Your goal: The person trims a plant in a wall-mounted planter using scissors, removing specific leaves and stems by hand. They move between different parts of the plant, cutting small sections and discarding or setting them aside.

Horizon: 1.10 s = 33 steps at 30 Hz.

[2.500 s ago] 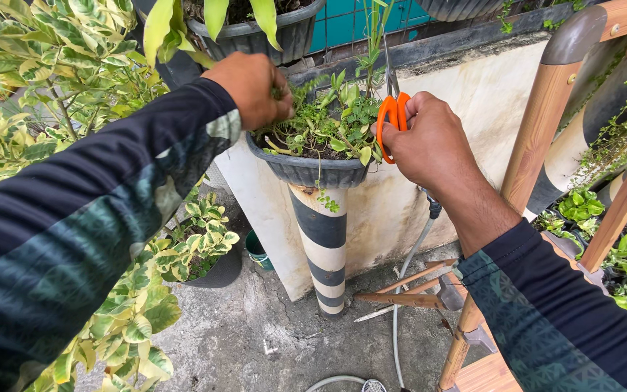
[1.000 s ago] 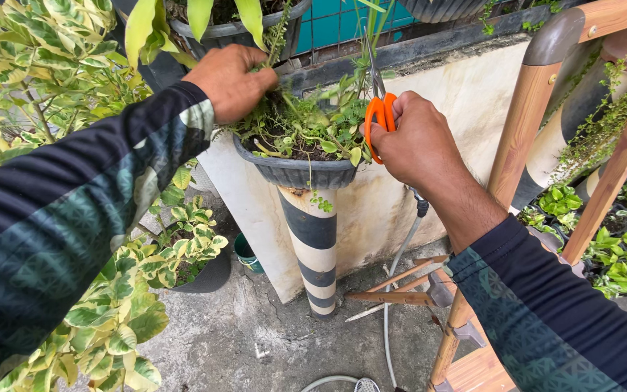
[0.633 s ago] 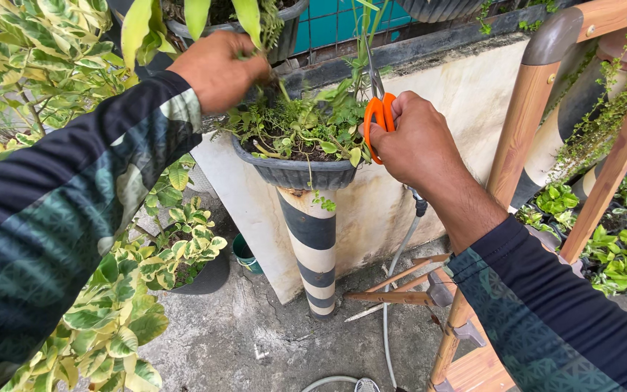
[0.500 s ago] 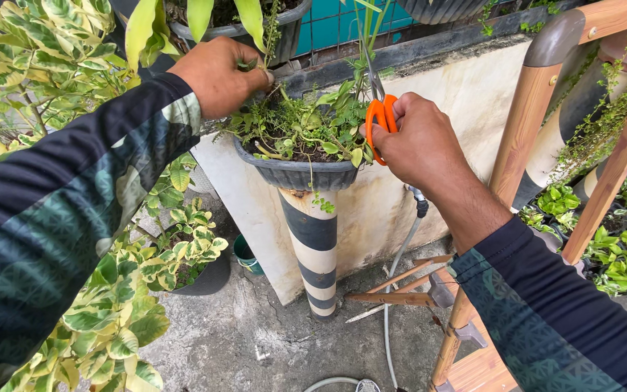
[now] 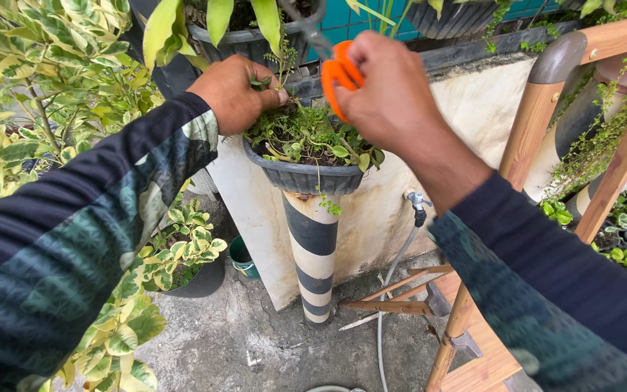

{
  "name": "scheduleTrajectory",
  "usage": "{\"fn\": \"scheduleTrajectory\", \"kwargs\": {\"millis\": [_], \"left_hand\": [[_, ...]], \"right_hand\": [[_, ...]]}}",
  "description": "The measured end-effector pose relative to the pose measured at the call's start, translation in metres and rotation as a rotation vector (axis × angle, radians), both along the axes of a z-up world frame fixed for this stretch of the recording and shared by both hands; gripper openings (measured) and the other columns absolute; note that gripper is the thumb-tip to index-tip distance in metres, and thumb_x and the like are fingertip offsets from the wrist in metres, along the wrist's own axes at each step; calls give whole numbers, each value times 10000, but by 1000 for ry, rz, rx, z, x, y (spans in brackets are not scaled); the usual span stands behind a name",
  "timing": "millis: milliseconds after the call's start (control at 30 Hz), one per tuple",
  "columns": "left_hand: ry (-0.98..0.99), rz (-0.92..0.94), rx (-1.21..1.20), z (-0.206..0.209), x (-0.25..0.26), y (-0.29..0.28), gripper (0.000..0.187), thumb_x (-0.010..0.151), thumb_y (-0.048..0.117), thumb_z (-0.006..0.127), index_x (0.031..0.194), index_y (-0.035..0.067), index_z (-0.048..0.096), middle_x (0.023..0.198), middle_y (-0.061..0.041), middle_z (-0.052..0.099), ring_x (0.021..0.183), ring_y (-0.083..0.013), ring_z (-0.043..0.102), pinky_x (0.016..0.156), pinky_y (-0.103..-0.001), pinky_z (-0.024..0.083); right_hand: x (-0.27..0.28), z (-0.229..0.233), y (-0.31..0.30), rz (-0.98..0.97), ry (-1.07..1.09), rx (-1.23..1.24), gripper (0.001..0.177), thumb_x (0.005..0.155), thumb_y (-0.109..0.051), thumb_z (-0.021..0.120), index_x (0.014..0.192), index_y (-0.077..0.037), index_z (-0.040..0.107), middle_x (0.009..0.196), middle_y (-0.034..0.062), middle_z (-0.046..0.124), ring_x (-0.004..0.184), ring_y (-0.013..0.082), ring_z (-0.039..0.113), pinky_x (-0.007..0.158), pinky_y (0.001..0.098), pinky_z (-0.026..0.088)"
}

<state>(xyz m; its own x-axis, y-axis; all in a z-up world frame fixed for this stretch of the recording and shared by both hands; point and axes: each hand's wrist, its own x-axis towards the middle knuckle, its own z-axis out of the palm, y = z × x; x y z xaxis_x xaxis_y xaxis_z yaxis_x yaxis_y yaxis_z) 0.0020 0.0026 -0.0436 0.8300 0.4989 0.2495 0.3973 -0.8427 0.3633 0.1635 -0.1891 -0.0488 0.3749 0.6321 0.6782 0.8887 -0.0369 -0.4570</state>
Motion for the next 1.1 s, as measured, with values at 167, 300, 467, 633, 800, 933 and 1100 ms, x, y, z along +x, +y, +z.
{"fn": "scheduleTrajectory", "kwargs": {"millis": [167,300,467,633,800,933,1100], "left_hand": [[-107,-101,-186,-9,-2,6,316,963,373,718,905,64,746,716,-109,665,673,-193,582,700,-373,507],[-176,-126,-281,-18,-2,10,269,934,338,736,927,70,715,682,-41,626,654,-116,534,652,-337,494],[-450,47,-547,-29,-9,15,194,883,282,732,905,90,713,712,-5,654,591,-104,569,558,-313,485],[-536,138,-821,-31,-24,17,178,921,240,596,950,97,698,699,-15,599,528,-135,460,479,-335,361],[-522,48,-746,-31,-10,15,265,959,234,554,993,49,741,693,-41,563,545,-126,467,504,-323,367],[-336,-10,-462,-23,1,6,331,956,274,552,1120,102,782,748,-47,677,604,-120,556,609,-306,488],[-89,-99,-181,-21,5,-11,490,892,352,755,1291,100,624,870,-127,736,817,-178,723,773,-330,561]], "right_hand": [[-3,-2,47,64,-29,-276,323,757,-163,854,942,-22,630,876,170,725,845,321,726,741,423,555],[-5,-7,57,73,-53,-314,339,728,-130,852,962,-30,628,897,168,725,850,307,719,735,421,558],[-6,-6,45,44,112,-364,255,791,-83,798,945,-24,604,863,118,728,813,205,721,706,386,561],[0,-9,41,311,453,-320,134,898,15,649,988,-38,565,861,68,747,739,146,743,676,320,601],[9,-19,42,445,524,-268,187,910,60,681,997,-31,543,856,87,728,771,160,741,748,310,622],[10,-21,41,504,539,-241,188,915,76,649,1020,-40,544,872,92,735,821,142,759,792,293,637],[9,-22,37,493,566,-227,225,895,64,696,1033,-46,556,894,70,721,785,136,732,717,299,602]]}}
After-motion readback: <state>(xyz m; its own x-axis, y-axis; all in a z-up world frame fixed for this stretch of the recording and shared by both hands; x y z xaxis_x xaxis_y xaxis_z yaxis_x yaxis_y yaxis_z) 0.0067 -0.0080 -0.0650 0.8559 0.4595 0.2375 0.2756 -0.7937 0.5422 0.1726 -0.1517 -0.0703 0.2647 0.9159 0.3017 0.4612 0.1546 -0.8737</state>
